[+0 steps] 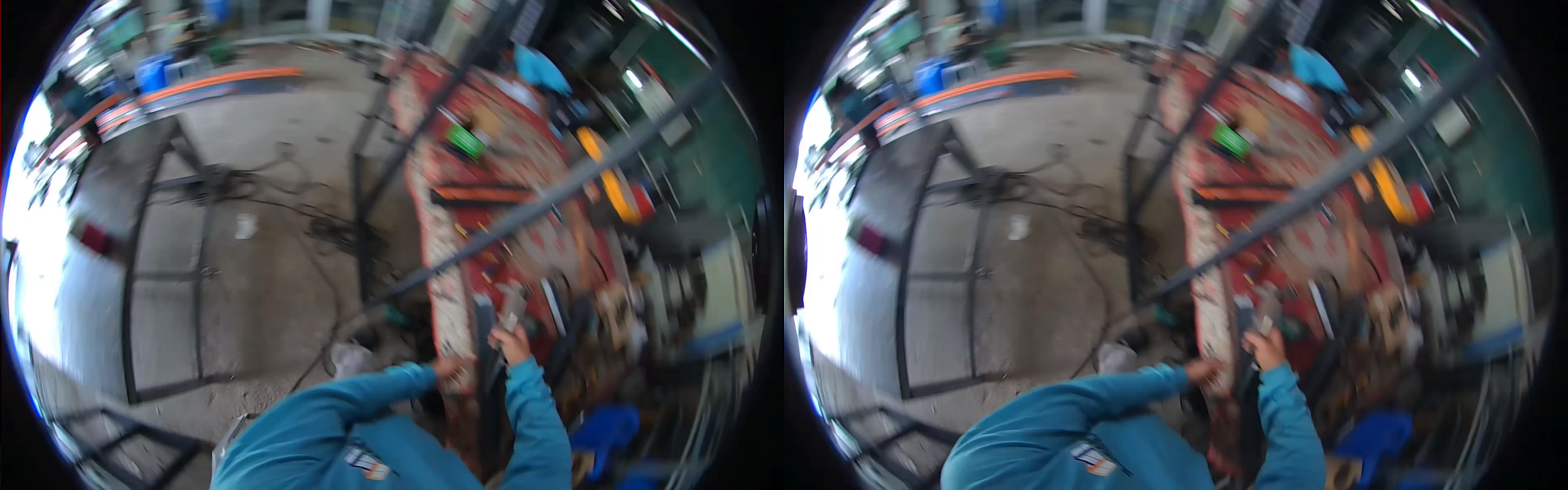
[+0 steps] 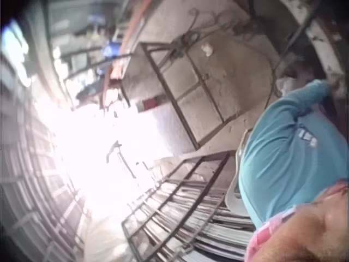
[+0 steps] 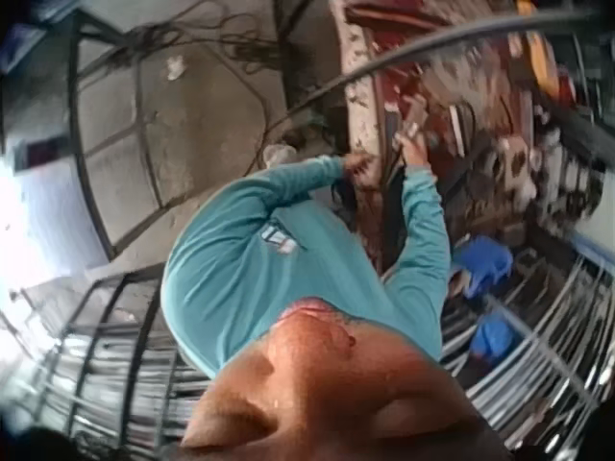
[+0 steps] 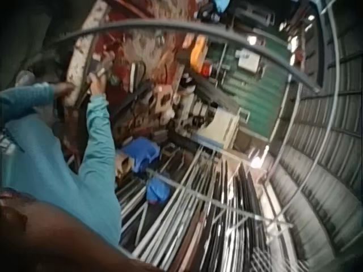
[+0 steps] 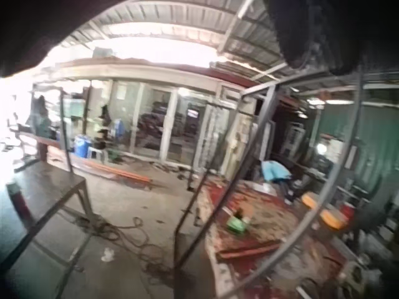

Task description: The person measures, cuts, and drills metal frame components using a miter saw and a power drill.

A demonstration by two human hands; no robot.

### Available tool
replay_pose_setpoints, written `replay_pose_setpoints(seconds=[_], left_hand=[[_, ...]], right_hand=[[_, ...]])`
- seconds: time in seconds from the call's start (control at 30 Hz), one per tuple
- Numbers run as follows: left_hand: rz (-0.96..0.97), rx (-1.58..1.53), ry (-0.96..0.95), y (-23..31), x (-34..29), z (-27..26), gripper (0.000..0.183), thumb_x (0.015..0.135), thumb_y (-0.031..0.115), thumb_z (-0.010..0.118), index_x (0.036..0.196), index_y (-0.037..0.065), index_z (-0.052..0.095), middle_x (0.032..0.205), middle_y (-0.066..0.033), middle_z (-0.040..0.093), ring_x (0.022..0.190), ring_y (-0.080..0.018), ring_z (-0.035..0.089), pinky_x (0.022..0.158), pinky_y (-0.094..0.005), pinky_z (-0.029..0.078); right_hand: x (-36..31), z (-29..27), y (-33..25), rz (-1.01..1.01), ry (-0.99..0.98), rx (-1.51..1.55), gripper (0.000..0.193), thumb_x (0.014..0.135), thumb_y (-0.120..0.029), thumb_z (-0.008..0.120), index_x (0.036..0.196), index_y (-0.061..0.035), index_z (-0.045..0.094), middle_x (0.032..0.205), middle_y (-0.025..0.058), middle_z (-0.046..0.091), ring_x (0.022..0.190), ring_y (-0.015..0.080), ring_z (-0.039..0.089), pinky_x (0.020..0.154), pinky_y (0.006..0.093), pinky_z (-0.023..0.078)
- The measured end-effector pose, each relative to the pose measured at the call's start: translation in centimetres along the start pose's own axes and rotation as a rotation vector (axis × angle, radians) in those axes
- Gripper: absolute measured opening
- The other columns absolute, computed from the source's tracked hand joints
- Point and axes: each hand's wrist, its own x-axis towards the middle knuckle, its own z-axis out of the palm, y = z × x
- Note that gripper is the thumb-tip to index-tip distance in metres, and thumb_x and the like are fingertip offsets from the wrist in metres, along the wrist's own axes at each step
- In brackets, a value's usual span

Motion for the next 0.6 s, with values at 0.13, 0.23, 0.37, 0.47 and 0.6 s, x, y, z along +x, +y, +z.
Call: replay_pose_setpoints(seconds=[0.13,0.23,0.37,0.47,0.6], left_hand=[[0.41,0.569,0.181,2.5,-0.1,-8.1,0.025,0.076,0.025,0.073,0.083,0.002,0.064,0.076,-0.0079,0.065,0.07,-0.0154,0.061,0.067,-0.0317,0.051],[0.54,0.569,0.2,8.4,1.5,-7.4,0.022,0.077,0.019,0.072,0.082,0.003,0.059,0.069,-0.0065,0.059,0.064,-0.0133,0.057,0.061,-0.0295,0.048],[0.847,1.001,0.209,15.2,4.8,-4.8,0.036,0.074,0.024,0.072,0.098,0.003,0.055,0.084,-0.0133,0.058,0.081,-0.0296,0.058,0.072,-0.0407,0.047],[0.884,1.157,0.181,16.7,8.2,-4.7,0.045,0.071,0.027,0.075,0.104,0.003,0.054,0.093,-0.0141,0.057,0.092,-0.0341,0.055,0.082,-0.044,0.041],[0.708,1.104,0.089,16.2,10.3,-5.2,0.038,0.072,0.024,0.073,0.101,0.006,0.056,0.094,-0.0128,0.056,0.094,-0.033,0.054,0.083,-0.0457,0.039]], right_hand=[[-6.7,-4.0,0.5,0.013,-0.158,-0.687,0.039,0.077,-0.013,0.064,0.113,-0.0026,0.055,0.085,0.0117,0.062,0.075,0.0277,0.063,0.068,0.0377,0.05],[-10.9,-4.5,-2.1,0.176,-0.546,-1.229,0.032,0.075,-0.019,0.063,0.103,-0.0018,0.06,0.08,0.0182,0.063,0.078,0.0357,0.063,0.071,0.0426,0.049],[-14.2,-6.4,-4.9,0.381,-0.514,-1.222,0.025,0.072,-0.022,0.063,0.091,-0.006,0.064,0.08,0.0217,0.065,0.08,0.04,0.063,0.074,0.0472,0.049],[-13.9,-7.7,-9.2,0.361,-0.086,-1.101,0.024,0.073,-0.02,0.063,0.091,-0.0054,0.06,0.078,0.0227,0.063,0.08,0.0391,0.063,0.071,0.0463,0.049],[-9.4,-9.7,-6.0,0.214,0.322,-1.107,0.023,0.077,-0.019,0.061,0.094,-0.0052,0.054,0.08,0.0235,0.063,0.077,0.0423,0.061,0.066,0.0485,0.048]])
